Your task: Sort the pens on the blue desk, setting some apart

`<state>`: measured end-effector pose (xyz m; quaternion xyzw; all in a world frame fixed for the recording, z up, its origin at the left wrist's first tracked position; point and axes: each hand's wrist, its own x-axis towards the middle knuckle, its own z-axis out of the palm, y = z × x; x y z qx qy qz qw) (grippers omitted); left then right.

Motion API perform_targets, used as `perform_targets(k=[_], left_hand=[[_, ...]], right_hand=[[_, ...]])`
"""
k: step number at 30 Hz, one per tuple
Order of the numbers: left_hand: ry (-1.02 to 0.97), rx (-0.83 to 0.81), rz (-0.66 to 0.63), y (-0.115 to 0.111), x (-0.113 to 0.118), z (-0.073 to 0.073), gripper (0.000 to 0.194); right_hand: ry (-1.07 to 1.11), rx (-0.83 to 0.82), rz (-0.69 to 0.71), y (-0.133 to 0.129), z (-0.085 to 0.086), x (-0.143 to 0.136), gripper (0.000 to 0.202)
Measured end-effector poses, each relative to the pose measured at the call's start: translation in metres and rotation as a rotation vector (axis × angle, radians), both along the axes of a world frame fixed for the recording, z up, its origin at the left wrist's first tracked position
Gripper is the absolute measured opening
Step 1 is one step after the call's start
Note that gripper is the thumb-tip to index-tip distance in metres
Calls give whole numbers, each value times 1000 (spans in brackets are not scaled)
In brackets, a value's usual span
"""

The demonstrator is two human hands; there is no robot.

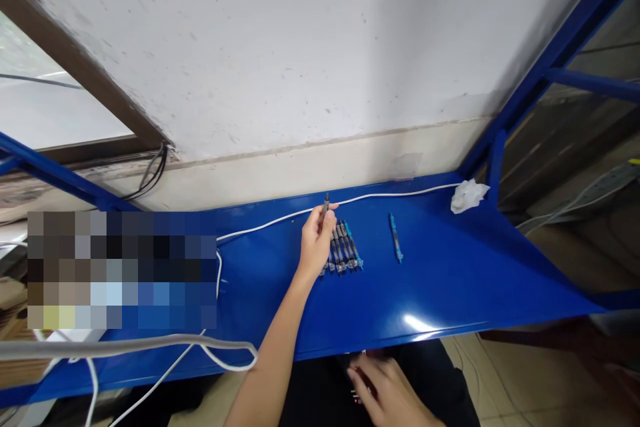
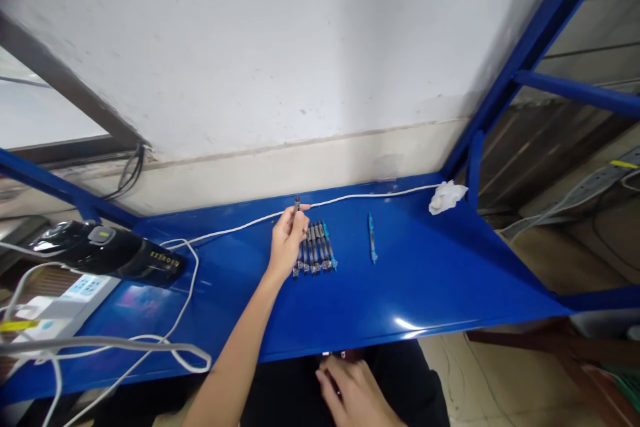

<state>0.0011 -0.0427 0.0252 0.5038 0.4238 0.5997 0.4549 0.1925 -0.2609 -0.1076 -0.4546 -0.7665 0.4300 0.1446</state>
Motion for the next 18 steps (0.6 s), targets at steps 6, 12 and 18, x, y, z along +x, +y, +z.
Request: perform_targets(k=[6, 12, 18], left_hand=[[176, 76, 70, -10, 6, 1, 31], [334, 260, 143, -11, 3, 1, 20], [474, 493, 185, -9, 2, -6, 15]], right_hand=[[-557, -196, 78, 17, -68, -9, 76], [-618, -194, 151, 12, -91, -14, 79], [-608, -179, 119, 10, -99, -13, 65]])
